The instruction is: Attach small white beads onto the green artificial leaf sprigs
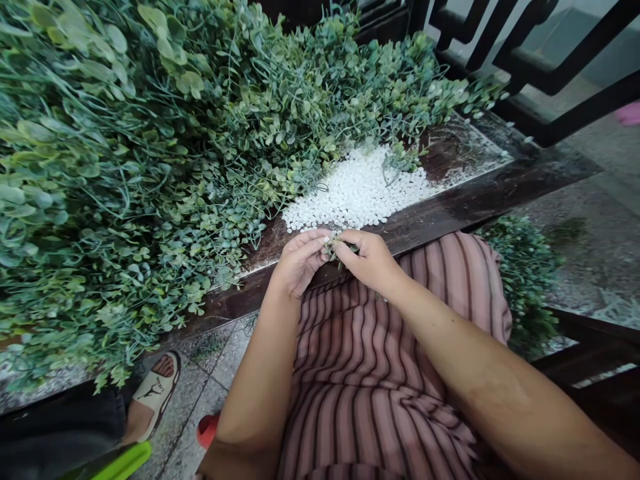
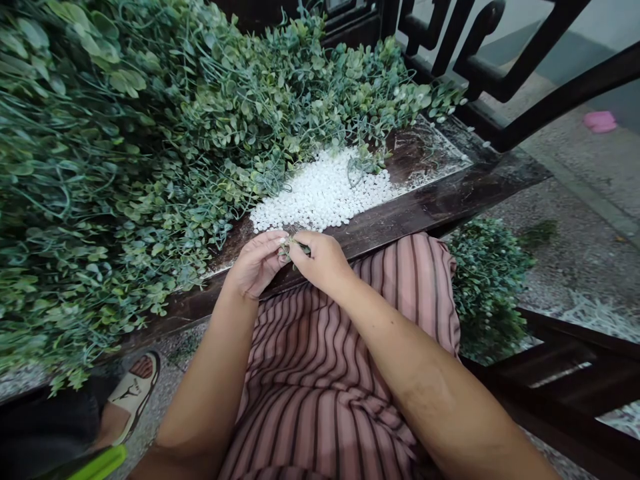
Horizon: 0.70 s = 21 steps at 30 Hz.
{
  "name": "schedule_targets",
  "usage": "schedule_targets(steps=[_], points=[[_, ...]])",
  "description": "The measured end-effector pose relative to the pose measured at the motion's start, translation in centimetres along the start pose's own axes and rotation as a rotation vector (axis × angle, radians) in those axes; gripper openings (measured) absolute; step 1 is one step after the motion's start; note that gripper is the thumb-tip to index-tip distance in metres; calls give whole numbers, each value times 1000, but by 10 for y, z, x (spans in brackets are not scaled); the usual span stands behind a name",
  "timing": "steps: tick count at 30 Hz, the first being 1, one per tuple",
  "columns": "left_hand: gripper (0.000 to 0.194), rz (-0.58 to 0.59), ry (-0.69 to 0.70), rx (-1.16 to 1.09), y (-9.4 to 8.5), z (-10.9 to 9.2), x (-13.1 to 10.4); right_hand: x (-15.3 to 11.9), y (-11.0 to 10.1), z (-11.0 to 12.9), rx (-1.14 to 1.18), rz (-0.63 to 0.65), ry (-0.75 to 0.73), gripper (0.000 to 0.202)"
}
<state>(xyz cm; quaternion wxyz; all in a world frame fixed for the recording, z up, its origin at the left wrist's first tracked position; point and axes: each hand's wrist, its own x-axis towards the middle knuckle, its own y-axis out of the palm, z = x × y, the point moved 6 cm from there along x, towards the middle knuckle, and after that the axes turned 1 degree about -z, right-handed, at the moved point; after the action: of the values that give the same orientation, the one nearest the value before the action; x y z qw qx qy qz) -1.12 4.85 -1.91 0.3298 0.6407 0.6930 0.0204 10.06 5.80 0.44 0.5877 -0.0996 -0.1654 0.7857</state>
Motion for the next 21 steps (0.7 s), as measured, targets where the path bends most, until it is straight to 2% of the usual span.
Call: schedule_targets(steps=[21], points=[[12,31,-15,50,0,2,3,0,-2,2,-103,-13,-51,21]])
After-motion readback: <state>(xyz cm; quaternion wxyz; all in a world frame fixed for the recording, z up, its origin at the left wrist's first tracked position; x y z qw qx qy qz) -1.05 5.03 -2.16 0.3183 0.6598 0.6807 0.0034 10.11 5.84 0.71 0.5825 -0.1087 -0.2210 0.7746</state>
